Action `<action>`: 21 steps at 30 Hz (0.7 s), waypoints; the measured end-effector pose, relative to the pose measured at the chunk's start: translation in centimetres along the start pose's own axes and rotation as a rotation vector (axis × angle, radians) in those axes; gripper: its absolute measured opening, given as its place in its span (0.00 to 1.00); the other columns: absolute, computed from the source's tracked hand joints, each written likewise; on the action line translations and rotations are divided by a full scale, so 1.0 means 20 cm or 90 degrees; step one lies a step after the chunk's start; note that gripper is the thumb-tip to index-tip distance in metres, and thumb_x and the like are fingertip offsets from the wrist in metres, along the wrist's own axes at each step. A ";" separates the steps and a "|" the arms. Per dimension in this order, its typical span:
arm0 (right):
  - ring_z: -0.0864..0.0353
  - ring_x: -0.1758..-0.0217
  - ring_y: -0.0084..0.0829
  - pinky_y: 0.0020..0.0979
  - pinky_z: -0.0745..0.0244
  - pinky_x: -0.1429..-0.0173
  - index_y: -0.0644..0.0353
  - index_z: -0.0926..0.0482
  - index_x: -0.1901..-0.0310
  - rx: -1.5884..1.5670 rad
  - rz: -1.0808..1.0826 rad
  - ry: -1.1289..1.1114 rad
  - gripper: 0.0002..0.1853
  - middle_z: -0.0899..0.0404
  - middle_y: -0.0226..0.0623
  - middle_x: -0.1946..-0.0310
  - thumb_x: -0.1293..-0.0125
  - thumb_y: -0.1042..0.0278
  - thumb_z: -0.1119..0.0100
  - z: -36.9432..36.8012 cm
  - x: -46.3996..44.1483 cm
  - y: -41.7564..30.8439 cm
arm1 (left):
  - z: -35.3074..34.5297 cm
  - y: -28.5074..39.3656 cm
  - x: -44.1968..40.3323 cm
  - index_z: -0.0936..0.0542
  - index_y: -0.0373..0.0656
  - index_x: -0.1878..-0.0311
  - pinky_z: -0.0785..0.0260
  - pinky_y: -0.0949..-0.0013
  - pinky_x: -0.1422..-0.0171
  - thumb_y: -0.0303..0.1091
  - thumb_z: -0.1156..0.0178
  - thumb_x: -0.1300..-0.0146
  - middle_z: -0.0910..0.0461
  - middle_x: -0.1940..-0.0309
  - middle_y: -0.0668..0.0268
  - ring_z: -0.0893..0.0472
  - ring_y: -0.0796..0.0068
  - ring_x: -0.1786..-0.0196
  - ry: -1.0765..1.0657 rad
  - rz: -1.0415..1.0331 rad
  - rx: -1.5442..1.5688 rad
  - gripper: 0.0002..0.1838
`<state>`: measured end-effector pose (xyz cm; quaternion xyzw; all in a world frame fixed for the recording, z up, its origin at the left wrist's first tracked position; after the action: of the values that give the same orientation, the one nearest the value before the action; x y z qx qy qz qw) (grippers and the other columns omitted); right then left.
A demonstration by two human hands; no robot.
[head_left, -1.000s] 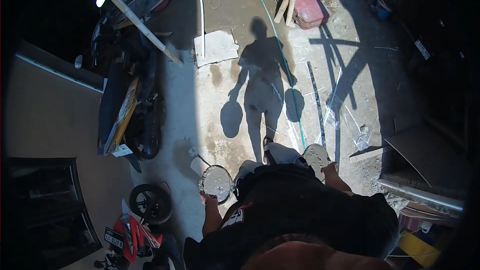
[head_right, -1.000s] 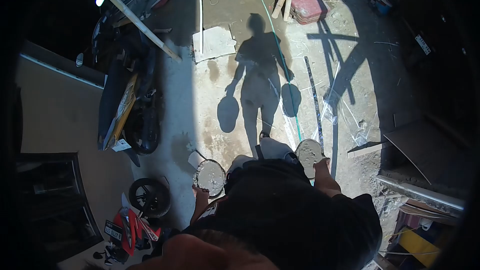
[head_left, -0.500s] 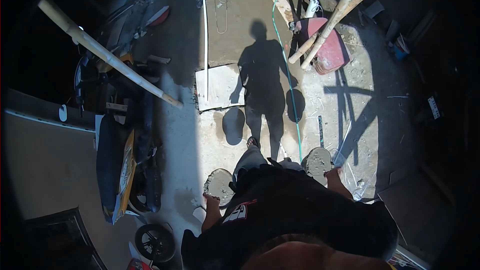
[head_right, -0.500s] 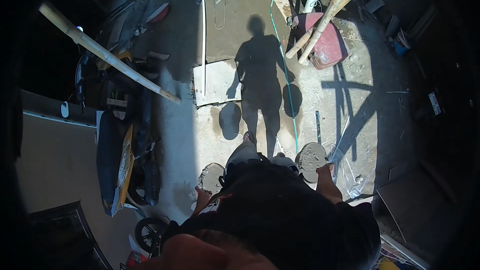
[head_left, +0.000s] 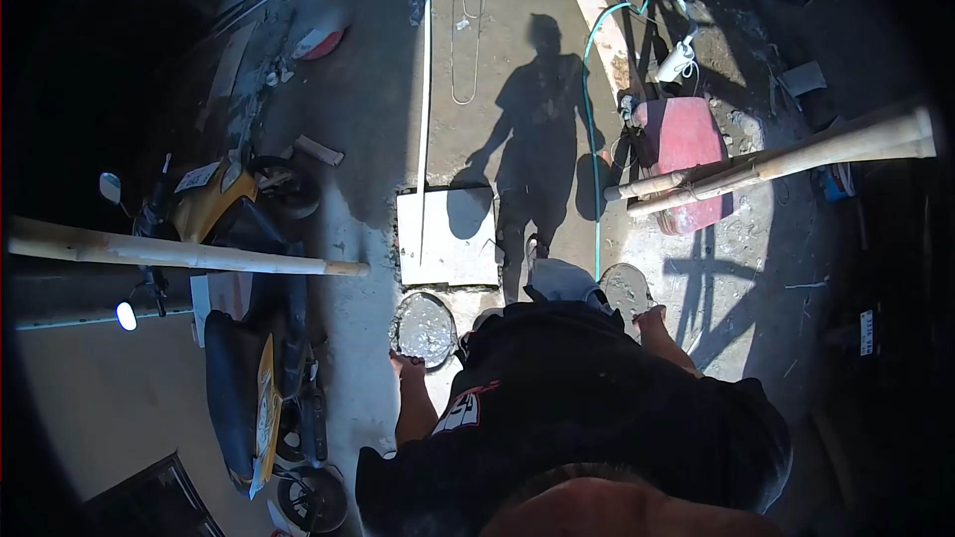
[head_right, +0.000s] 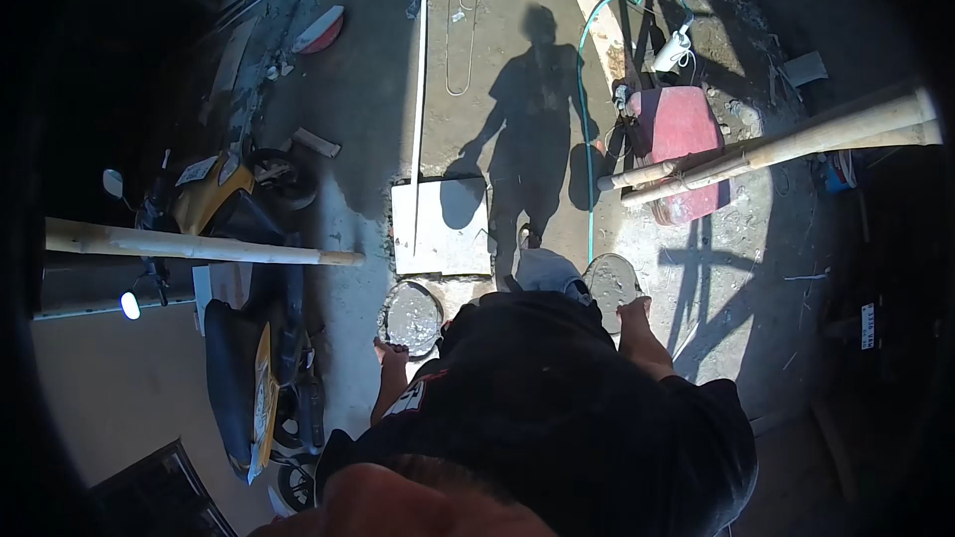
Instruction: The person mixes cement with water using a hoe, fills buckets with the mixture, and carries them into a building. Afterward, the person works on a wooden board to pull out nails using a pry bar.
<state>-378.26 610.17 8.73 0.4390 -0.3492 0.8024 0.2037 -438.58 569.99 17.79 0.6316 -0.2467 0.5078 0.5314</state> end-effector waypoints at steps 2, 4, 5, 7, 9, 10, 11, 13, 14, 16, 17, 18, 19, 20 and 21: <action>0.29 0.67 0.34 0.41 0.33 0.67 0.56 0.30 0.47 0.037 0.030 0.026 0.25 0.26 0.35 0.63 0.36 0.45 0.58 -0.32 0.39 -0.04 | -0.27 0.11 0.07 0.44 0.54 0.79 0.52 0.69 0.76 0.62 0.49 0.41 0.50 0.87 0.75 0.48 0.78 0.85 0.059 -0.018 -0.010 0.25; 0.32 0.68 0.37 0.43 0.34 0.69 0.59 0.31 0.48 -0.030 0.098 -0.096 0.28 0.29 0.40 0.59 0.40 0.44 0.57 -0.71 0.44 -0.16 | -0.51 0.14 0.10 0.43 0.54 0.77 0.52 0.69 0.75 0.63 0.51 0.41 0.50 0.87 0.75 0.48 0.78 0.84 0.059 0.022 0.014 0.25; 0.32 0.68 0.37 0.43 0.34 0.69 0.59 0.31 0.48 -0.023 0.103 -0.096 0.28 0.29 0.40 0.59 0.40 0.44 0.57 -0.87 0.53 -0.21 | -0.65 0.16 0.10 0.43 0.54 0.77 0.52 0.69 0.75 0.63 0.51 0.41 0.50 0.87 0.75 0.48 0.78 0.84 0.065 0.026 0.019 0.25; 0.32 0.68 0.37 0.42 0.33 0.68 0.58 0.30 0.50 0.045 0.124 0.023 0.27 0.28 0.41 0.59 0.40 0.44 0.58 -1.13 0.76 -0.31 | -0.90 0.19 0.07 0.43 0.54 0.76 0.53 0.68 0.75 0.65 0.52 0.42 0.48 0.85 0.74 0.47 0.78 0.82 0.093 0.048 0.004 0.25; 0.31 0.67 0.36 0.42 0.33 0.69 0.58 0.28 0.55 0.036 0.100 0.013 0.21 0.27 0.38 0.61 0.37 0.47 0.55 -1.47 0.95 -0.36 | -1.12 0.21 0.00 0.42 0.55 0.74 0.51 0.67 0.72 0.66 0.52 0.43 0.45 0.82 0.74 0.45 0.77 0.80 0.074 0.083 -0.005 0.25; 0.31 0.67 0.36 0.42 0.33 0.68 0.58 0.29 0.55 0.037 0.097 0.007 0.21 0.28 0.39 0.61 0.37 0.47 0.55 -1.67 1.03 -0.37 | -1.25 0.21 -0.03 0.40 0.55 0.73 0.51 0.67 0.71 0.67 0.52 0.43 0.44 0.80 0.73 0.45 0.77 0.78 0.115 0.106 -0.002 0.24; 0.32 0.67 0.36 0.42 0.33 0.68 0.58 0.29 0.55 0.036 0.092 -0.002 0.22 0.28 0.39 0.61 0.37 0.47 0.56 -1.87 1.11 -0.37 | -1.44 0.24 -0.07 0.38 0.56 0.71 0.50 0.67 0.70 0.68 0.52 0.44 0.44 0.78 0.73 0.44 0.76 0.77 0.149 0.127 -0.001 0.24; 0.32 0.67 0.36 0.41 0.33 0.68 0.58 0.30 0.54 0.036 0.089 -0.012 0.22 0.28 0.39 0.61 0.37 0.47 0.56 -2.24 1.23 -0.36 | -1.77 0.32 -0.05 0.44 0.52 0.78 0.51 0.66 0.72 0.65 0.52 0.43 0.46 0.84 0.73 0.47 0.74 0.80 0.222 0.126 0.013 0.27; 0.32 0.67 0.36 0.41 0.33 0.68 0.58 0.30 0.54 0.030 0.092 -0.019 0.22 0.28 0.39 0.61 0.37 0.47 0.57 -2.45 1.30 -0.37 | -1.98 0.37 -0.15 0.44 0.52 0.78 0.50 0.65 0.72 0.65 0.52 0.44 0.46 0.84 0.72 0.47 0.73 0.79 0.202 0.139 0.014 0.27; 0.32 0.67 0.36 0.41 0.33 0.68 0.58 0.31 0.53 0.047 0.099 -0.030 0.22 0.29 0.39 0.61 0.37 0.46 0.57 -2.77 1.45 -0.37 | -2.02 0.35 -0.58 0.43 0.52 0.77 0.48 0.64 0.70 0.66 0.51 0.45 0.47 0.84 0.71 0.46 0.71 0.80 0.030 0.171 0.019 0.27; 0.33 0.67 0.36 0.41 0.33 0.68 0.58 0.31 0.53 0.050 0.101 -0.028 0.23 0.29 0.40 0.60 0.37 0.46 0.58 -2.91 1.53 -0.39 | -2.17 0.41 -0.49 0.43 0.52 0.77 0.48 0.64 0.70 0.66 0.52 0.44 0.47 0.85 0.72 0.47 0.71 0.81 0.081 0.165 0.023 0.27; 0.33 0.67 0.36 0.41 0.33 0.68 0.58 0.31 0.53 0.058 0.104 -0.027 0.23 0.29 0.40 0.60 0.37 0.46 0.58 -3.04 1.60 -0.44 | -2.32 0.47 -0.39 0.43 0.52 0.78 0.48 0.64 0.70 0.66 0.52 0.44 0.48 0.85 0.72 0.47 0.71 0.81 0.133 0.158 0.026 0.27; 0.33 0.67 0.36 0.41 0.33 0.68 0.58 0.31 0.52 0.073 0.117 -0.032 0.23 0.30 0.40 0.60 0.37 0.46 0.58 -3.19 1.66 -0.48 | -2.49 0.54 -0.26 0.44 0.52 0.78 0.47 0.65 0.71 0.66 0.52 0.43 0.48 0.86 0.73 0.48 0.71 0.82 0.184 0.150 0.028 0.27; 0.33 0.67 0.36 0.41 0.33 0.68 0.58 0.32 0.52 0.087 0.132 -0.037 0.23 0.30 0.40 0.60 0.37 0.46 0.59 -3.32 1.71 -0.55 | -2.59 0.57 -0.34 0.37 0.49 0.70 0.52 0.69 0.74 0.63 0.44 0.44 0.47 0.85 0.72 0.47 0.76 0.83 0.088 0.132 0.147 0.26; 0.33 0.67 0.36 0.40 0.33 0.68 0.58 0.32 0.52 0.098 0.143 -0.042 0.23 0.30 0.40 0.60 0.37 0.46 0.59 -3.47 1.77 -0.59 | -2.78 0.70 -0.19 0.39 0.50 0.73 0.52 0.70 0.76 0.63 0.47 0.42 0.47 0.86 0.72 0.46 0.76 0.83 0.145 0.121 0.102 0.26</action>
<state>-428.61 670.08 17.51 0.4375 -0.3399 0.8298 0.0666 -472.90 616.02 15.70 0.5840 -0.2024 0.6423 0.4532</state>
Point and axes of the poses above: each hand's wrist, its own x-axis away from the middle knuckle, its own z-axis out of the back of the hand, y = z × x, the point moved 7 cm from there along -x, towards the middle knuckle
